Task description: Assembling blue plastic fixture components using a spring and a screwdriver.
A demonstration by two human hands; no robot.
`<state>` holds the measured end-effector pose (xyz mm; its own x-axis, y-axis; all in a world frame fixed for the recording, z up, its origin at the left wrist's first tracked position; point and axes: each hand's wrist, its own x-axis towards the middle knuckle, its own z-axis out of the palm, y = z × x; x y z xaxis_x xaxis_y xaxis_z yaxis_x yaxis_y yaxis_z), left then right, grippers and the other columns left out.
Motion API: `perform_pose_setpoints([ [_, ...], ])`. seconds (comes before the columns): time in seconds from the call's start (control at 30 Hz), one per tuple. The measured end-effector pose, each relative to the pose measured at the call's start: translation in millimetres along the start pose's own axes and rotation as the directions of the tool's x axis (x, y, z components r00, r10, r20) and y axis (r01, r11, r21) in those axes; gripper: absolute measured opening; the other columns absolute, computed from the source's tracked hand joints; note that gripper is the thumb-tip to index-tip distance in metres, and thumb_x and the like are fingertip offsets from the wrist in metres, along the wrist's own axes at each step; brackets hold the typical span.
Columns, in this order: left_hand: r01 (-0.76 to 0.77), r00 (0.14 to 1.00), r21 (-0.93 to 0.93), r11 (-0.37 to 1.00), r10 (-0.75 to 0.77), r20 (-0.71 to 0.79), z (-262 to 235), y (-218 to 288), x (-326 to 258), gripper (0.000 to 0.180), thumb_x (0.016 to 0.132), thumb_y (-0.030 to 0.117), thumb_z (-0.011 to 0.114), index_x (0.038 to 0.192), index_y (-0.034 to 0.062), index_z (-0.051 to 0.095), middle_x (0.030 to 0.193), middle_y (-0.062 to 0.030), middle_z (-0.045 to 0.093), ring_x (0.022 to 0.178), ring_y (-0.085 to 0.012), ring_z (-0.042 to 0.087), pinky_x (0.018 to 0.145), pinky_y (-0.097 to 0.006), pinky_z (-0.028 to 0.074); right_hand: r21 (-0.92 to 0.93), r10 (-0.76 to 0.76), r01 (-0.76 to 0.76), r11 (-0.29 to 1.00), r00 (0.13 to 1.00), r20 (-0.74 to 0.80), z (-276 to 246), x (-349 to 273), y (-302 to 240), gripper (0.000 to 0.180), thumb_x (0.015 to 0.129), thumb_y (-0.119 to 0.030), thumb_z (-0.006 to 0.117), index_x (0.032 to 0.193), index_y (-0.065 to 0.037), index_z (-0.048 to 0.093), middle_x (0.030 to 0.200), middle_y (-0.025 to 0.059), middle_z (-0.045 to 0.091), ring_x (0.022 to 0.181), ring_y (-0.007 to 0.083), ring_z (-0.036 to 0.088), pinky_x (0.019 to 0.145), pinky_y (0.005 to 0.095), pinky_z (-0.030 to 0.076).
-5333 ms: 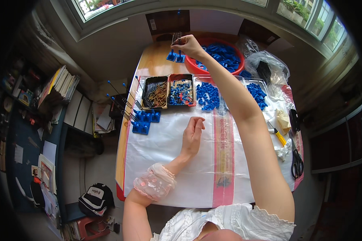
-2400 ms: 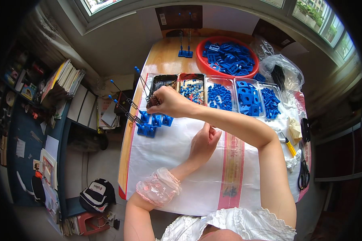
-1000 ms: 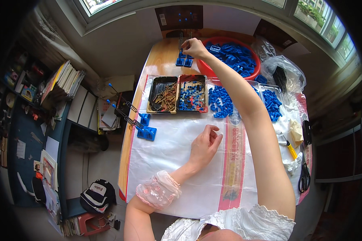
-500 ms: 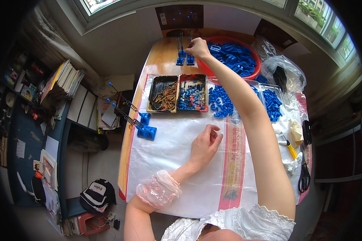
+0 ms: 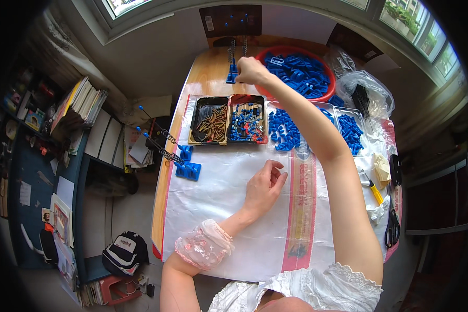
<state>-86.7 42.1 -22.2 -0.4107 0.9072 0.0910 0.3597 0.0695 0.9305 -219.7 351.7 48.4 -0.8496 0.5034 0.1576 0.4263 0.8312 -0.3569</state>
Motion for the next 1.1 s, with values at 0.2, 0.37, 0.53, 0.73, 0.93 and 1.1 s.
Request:
perform_pose_setpoints([
  [0.2,-0.018,1.000,-0.001,1.000,0.018,0.006,3.1,2.8,1.6,0.024,0.097,0.023,0.066,0.111,0.0041,0.060,0.081,-0.0056,0.068,0.070,-0.0181,0.066,0.069,-0.034,0.052,0.025,-0.316,0.316,0.948,0.935,0.160,51.2,15.5,-0.3,0.035,0.100,-0.028,0.056,0.112,0.002,0.069,0.110,0.0251,0.068,0.110,0.0428,0.063,0.100,0.0452,0.049],
  [0.37,0.009,0.999,-0.003,1.000,-0.009,0.036,1.8,4.9,1.8,0.025,0.098,0.022,0.066,0.113,0.0035,0.060,0.084,-0.0062,0.067,0.073,-0.0174,0.065,0.071,-0.033,0.051,0.152,-0.246,0.222,0.963,0.956,0.162,71.3,15.2,8.6,0.066,0.105,-0.050,0.048,0.134,0.009,0.054,0.138,0.0276,0.053,0.131,0.0427,0.051,0.111,0.0434,0.041],
  [0.53,0.012,0.999,0.003,1.000,-0.012,0.030,0.7,4.9,1.2,0.024,0.097,0.022,0.066,0.112,0.0040,0.060,0.083,-0.0054,0.067,0.073,-0.0168,0.065,0.070,-0.032,0.052,0.119,-0.251,0.232,0.965,0.950,0.186,69.5,9.4,7.9,0.069,0.104,-0.053,0.048,0.133,0.009,0.055,0.138,0.0274,0.054,0.131,0.0423,0.052,0.111,0.0437,0.041],
  [0.73,-0.002,1.000,0.001,1.000,0.002,0.027,1.8,3.3,1.4,0.023,0.097,0.020,0.067,0.112,0.0039,0.060,0.083,-0.0051,0.067,0.072,-0.0162,0.065,0.070,-0.032,0.051,0.168,-0.267,0.248,0.954,0.958,0.101,69.0,-3.4,14.6,0.066,0.103,-0.051,0.051,0.134,0.006,0.057,0.139,0.0272,0.054,0.132,0.0417,0.051,0.111,0.0446,0.041],
  [0.93,-0.011,0.999,-0.002,1.000,0.011,0.030,5.4,4.3,2.7,0.023,0.096,0.020,0.067,0.112,0.0042,0.060,0.082,-0.0052,0.067,0.072,-0.0169,0.066,0.069,-0.033,0.052,0.229,-0.263,0.283,0.931,0.958,-0.116,52.4,-11.2,7.1,0.038,0.097,-0.027,0.066,0.120,0.003,0.069,0.118,0.0240,0.068,0.109,0.0348,0.068,0.096,0.0405,0.054],
  [1.1,0.024,1.000,-0.010,1.000,-0.024,0.007,-0.5,-4.8,-2.1,0.022,0.098,0.019,0.066,0.114,0.0063,0.059,0.085,-0.0044,0.065,0.075,-0.0155,0.064,0.071,-0.032,0.052,0.539,-0.396,0.313,0.782,0.917,0.041,16.5,-50.7,-93.2,0.026,0.084,-0.013,0.074,0.106,0.001,0.076,0.089,0.0147,0.075,0.080,0.0214,0.072,0.078,0.0331,0.058],
])
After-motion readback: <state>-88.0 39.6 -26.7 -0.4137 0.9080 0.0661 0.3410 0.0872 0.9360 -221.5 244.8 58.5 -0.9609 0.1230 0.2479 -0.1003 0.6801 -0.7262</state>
